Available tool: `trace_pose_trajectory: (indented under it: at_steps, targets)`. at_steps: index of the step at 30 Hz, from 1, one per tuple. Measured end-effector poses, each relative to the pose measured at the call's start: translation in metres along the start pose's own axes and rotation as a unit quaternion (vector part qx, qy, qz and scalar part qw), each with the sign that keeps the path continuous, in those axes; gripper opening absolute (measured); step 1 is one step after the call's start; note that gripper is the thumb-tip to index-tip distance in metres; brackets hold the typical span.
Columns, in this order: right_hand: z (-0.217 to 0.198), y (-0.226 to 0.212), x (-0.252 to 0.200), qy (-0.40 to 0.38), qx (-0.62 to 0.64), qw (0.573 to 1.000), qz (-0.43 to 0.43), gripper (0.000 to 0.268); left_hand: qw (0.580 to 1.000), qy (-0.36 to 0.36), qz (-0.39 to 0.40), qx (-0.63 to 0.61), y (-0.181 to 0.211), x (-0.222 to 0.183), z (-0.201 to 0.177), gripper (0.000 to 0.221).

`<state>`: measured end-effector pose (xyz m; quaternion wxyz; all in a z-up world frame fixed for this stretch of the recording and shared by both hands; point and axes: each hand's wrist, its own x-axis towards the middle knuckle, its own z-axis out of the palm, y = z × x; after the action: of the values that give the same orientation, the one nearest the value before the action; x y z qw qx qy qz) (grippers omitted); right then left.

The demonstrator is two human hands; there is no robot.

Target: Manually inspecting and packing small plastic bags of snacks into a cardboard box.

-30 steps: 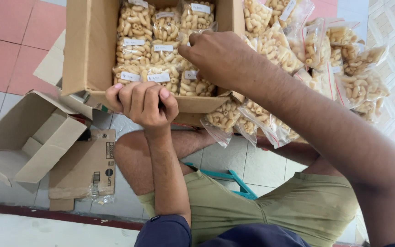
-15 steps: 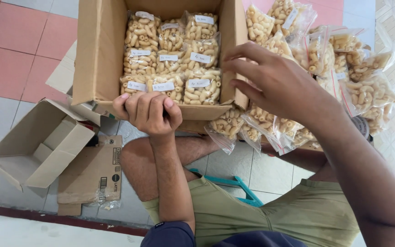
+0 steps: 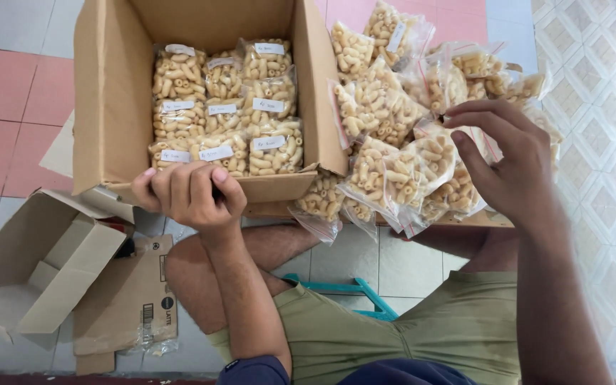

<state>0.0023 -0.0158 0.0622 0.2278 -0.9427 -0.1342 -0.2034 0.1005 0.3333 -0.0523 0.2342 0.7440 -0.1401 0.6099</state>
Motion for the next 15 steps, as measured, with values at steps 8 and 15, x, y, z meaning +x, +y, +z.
trace_pose_trajectory:
  at_steps: [8, 15]
  targets:
    - [0.032, 0.026, 0.028, -0.082, -0.029, 0.994, -0.069, 0.020, 0.984, -0.167, 0.007, -0.058, 0.037, 0.017, -0.007, 0.029]
    - [0.059, -0.001, 0.077, -0.190, -0.138, 0.966, -0.111, 0.054, 0.990, -0.130, 0.048, -0.002, 0.037, -0.004, 0.012, 0.045]
